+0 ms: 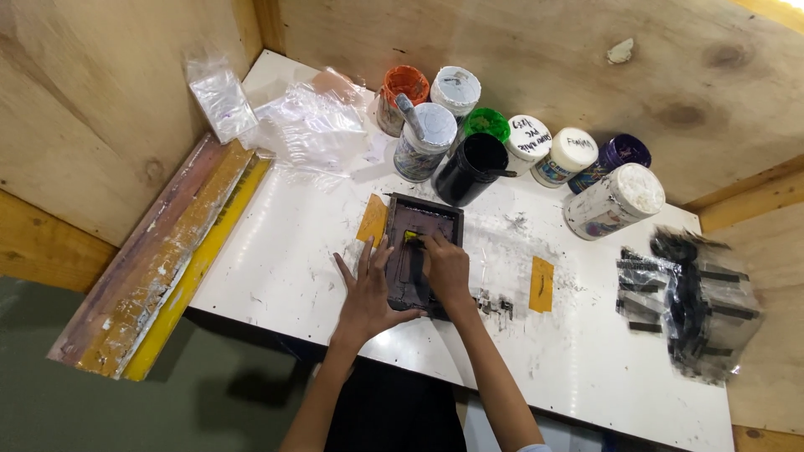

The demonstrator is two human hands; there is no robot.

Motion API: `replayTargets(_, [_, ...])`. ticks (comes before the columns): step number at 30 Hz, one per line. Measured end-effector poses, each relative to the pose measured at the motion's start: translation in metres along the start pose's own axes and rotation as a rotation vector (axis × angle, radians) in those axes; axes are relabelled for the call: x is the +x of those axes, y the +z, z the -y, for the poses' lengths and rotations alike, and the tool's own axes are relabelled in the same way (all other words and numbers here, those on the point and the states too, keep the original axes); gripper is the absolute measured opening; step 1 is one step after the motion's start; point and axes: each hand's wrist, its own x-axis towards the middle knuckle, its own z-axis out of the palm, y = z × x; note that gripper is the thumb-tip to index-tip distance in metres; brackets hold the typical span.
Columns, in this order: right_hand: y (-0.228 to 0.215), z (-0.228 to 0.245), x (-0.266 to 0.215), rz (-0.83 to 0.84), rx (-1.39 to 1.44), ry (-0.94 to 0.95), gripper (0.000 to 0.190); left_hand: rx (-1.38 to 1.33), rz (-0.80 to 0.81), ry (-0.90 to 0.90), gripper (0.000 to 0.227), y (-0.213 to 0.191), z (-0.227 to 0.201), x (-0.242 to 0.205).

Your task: The person spreads dark ink across a rectangular screen printing tray using a yellow squeegee. They then open a black ink container, scoop out more ink with a spatula, and add it to the tray before mixing it with the squeegee.

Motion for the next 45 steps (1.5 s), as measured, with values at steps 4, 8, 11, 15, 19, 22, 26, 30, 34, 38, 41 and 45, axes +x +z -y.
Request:
replayTargets(4, [0.001, 0.001, -0.017, 0.019, -0.021, -0.006, 0.017, -0.006, -0.015, 0.013, 0.119, 0.001, 0.000, 0.000])
replayTargets(8, [-0.001, 0.004, -0.034, 0.059, 0.015, -0.006, 0.021, -0.022, -0.023, 0.016, 0.115, -0.001, -0.002, 0.000])
replayTargets(11, [-0.011, 0.012, -0.045, 0.092, 0.037, -0.004, 0.021, -0.026, -0.015, 0.011, 0.112, 0.001, 0.000, -0.001])
replayTargets(15, [-0.018, 0.018, -0.060, 0.121, 0.111, 0.008, 0.023, 0.011, -0.005, 0.005, 0.114, 0.008, 0.005, -0.002])
replayTargets(19, [-0.037, 0.030, -0.068, 0.137, 0.125, 0.016, 0.021, 0.008, 0.010, 0.008, 0.110, 0.001, 0.001, 0.000])
replayTargets(22, [-0.045, 0.035, -0.074, 0.155, 0.116, 0.004, 0.022, -0.001, 0.012, 0.002, 0.111, 0.002, 0.000, 0.000])
replayTargets(26, [-0.069, 0.031, -0.064, 0.135, 0.209, 0.064, 0.019, -0.011, 0.010, 0.006, 0.114, 0.001, 0.000, 0.000])
replayTargets(30, [-0.059, -0.012, -0.042, -0.161, 0.659, 0.414, 0.034, -0.013, 0.007, 0.003, 0.121, -0.006, -0.002, -0.001])
replayTargets(34, [-0.064, -0.043, -0.019, -0.191, 1.165, 0.561, 0.009, 0.035, 0.025, 0.017, 0.122, -0.002, -0.001, -0.004])
replayTargets(38, [-0.030, -0.073, -0.024, -0.141, 1.413, 0.623, 0.012, 0.033, 0.032, -0.019, 0.093, -0.013, -0.002, -0.005])
replayTargets(41, [-0.022, -0.082, -0.026, -0.138, 1.496, 0.592, 0.019, 0.067, 0.032, -0.051, 0.074, -0.026, -0.009, -0.005])
replayTargets(45, [0.005, -0.100, -0.033, -0.155, 1.573, 0.544, 0.022, 0.053, -0.018, -0.055, 0.060, -0.030, -0.013, -0.008])
